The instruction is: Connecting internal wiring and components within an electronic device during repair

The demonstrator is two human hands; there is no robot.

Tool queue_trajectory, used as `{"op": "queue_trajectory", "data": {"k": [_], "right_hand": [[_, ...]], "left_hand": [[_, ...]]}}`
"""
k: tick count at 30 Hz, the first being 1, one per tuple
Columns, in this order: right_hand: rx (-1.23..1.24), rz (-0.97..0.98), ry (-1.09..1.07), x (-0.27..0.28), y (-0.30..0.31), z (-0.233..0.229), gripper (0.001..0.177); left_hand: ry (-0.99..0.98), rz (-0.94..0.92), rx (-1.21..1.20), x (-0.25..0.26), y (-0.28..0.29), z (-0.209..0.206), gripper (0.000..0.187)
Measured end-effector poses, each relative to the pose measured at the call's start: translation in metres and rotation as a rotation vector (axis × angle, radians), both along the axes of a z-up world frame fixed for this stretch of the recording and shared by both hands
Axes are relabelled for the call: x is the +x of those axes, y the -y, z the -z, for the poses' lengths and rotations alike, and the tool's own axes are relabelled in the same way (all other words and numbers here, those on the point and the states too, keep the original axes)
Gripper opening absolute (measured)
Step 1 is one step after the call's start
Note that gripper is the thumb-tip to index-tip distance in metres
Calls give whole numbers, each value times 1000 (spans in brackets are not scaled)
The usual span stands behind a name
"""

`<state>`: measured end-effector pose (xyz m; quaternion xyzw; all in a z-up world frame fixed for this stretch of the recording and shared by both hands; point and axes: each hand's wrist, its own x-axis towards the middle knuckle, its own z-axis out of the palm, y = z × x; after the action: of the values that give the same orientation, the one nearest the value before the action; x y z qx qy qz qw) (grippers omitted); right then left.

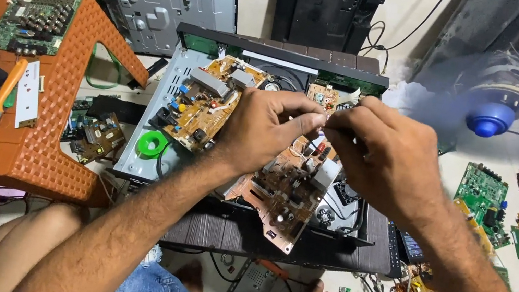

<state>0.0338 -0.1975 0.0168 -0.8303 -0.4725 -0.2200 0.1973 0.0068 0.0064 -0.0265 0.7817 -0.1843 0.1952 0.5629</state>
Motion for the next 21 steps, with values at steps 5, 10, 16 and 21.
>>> {"op": "queue_trajectory", "data": {"k": [5, 10, 16, 21], "right_hand": [[-85, -27, -74, 13, 3, -4, 15], [43, -128, -434, 32, 1, 2, 20], [494, -198, -1093, 41, -2, 34, 10], [635, -189, -1183, 30, -5, 47, 14]], "left_hand": [[36, 101, 105, 4, 0, 16, 9], [-2, 175, 86, 3, -7, 6, 9], [-59, 220, -104, -1, -8, 1, 9], [24, 101, -114, 0, -5, 5, 8]]}}
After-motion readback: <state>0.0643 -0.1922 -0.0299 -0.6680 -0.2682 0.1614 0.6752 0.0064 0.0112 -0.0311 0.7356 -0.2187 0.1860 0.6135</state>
